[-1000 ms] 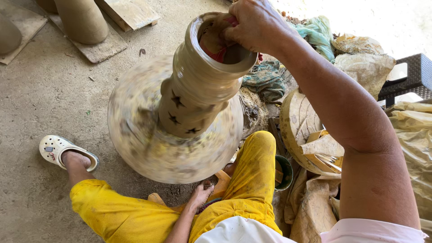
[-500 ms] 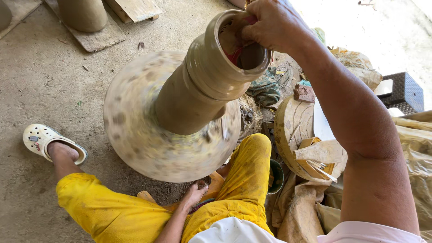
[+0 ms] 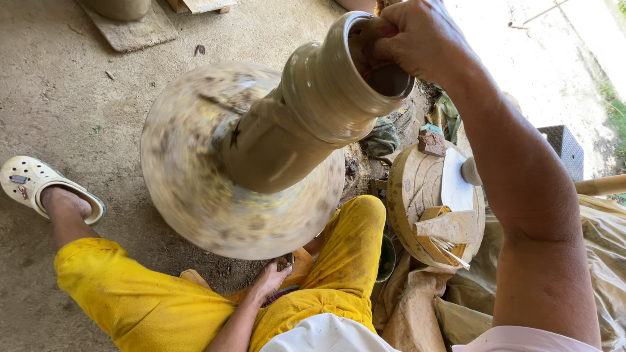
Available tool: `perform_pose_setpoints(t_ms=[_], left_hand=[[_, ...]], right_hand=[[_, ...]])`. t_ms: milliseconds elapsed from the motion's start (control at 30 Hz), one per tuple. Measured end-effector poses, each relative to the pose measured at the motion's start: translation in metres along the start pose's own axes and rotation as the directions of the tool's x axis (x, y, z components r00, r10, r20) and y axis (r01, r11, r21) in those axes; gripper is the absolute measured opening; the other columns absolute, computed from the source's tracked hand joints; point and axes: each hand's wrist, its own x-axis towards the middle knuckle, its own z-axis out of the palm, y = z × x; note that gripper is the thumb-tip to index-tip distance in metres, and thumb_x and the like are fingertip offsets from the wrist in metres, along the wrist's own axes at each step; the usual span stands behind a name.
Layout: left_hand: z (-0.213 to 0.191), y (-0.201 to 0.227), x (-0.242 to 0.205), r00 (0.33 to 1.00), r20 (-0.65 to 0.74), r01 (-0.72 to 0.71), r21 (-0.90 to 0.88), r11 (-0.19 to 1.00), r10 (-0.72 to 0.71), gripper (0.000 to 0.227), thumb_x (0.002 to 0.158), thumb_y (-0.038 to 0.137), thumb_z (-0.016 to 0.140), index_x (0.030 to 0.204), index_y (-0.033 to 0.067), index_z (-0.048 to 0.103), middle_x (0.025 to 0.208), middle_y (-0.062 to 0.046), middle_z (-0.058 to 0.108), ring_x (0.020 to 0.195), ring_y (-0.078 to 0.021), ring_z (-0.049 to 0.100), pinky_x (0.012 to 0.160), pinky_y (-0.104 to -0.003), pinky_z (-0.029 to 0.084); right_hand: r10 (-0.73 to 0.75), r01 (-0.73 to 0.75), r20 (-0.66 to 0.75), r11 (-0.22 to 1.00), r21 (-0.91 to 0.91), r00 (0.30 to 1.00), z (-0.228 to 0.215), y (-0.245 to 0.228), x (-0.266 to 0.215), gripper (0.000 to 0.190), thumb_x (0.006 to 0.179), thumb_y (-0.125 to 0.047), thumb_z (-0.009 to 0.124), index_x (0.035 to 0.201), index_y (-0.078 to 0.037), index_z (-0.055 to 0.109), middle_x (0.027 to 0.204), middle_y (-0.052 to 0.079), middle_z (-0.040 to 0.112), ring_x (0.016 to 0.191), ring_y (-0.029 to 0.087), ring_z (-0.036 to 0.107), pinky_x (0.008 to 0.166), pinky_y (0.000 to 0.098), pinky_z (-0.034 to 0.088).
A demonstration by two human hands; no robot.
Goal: The person shapes a spinning clay cylinder on a pottery wheel using a damp cloth and their hands.
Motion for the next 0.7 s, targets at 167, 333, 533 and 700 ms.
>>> perform_pose_setpoints(t_ms=[167,333,533,700], left_hand=[[-0.001,0.002,-0.003,1.0,0.013,0.017,0.011,1.0,-0.017,0.046,0.091,0.039,0.07,0.129,0.0136,0.062,0.121,-0.013,0.073,0.11,-0.0257,0.07,0.098,-0.039,0.053],[0.001,0.003,-0.001,0.999,0.027,0.019,0.012,1.0,-0.02,0.046,0.091,0.039,0.07,0.129,0.0146,0.062,0.121,-0.013,0.074,0.11,-0.0262,0.07,0.098,-0.04,0.053],[0.002,0.004,-0.003,0.998,0.024,-0.062,0.056,0.997,0.061,0.047,0.09,0.039,0.072,0.127,0.0109,0.063,0.117,-0.013,0.075,0.107,-0.0259,0.071,0.096,-0.038,0.054],[-0.002,0.007,-0.007,0.99,0.138,-0.057,0.16,0.985,0.035,0.058,0.091,0.04,0.072,0.138,0.0096,0.056,0.124,-0.018,0.072,0.111,-0.0287,0.071,0.098,-0.039,0.054]], right_hand=[[0.022,-0.024,0.021,0.997,0.077,1.0,0.0,-0.002,-0.002,0.021,0.084,-0.016,0.082,0.1,-0.005,0.077,0.081,0.006,0.07,0.071,0.014,0.066,0.066,0.0331,0.053],[0.108,-0.114,0.052,0.984,0.137,0.993,-0.003,-0.007,-0.005,0.022,0.083,-0.017,0.081,0.104,-0.01,0.079,0.083,0.001,0.072,0.071,0.011,0.067,0.066,0.0303,0.054],[0.111,-0.116,0.043,0.985,0.125,0.993,-0.003,-0.006,-0.008,0.021,0.085,-0.017,0.083,0.103,-0.008,0.078,0.084,0.003,0.073,0.072,0.011,0.068,0.067,0.0302,0.055],[0.113,-0.125,0.068,0.969,0.213,0.991,-0.001,0.003,-0.008,0.021,0.084,-0.013,0.083,0.104,-0.008,0.078,0.088,0.001,0.074,0.076,0.011,0.07,0.07,0.0283,0.057]])
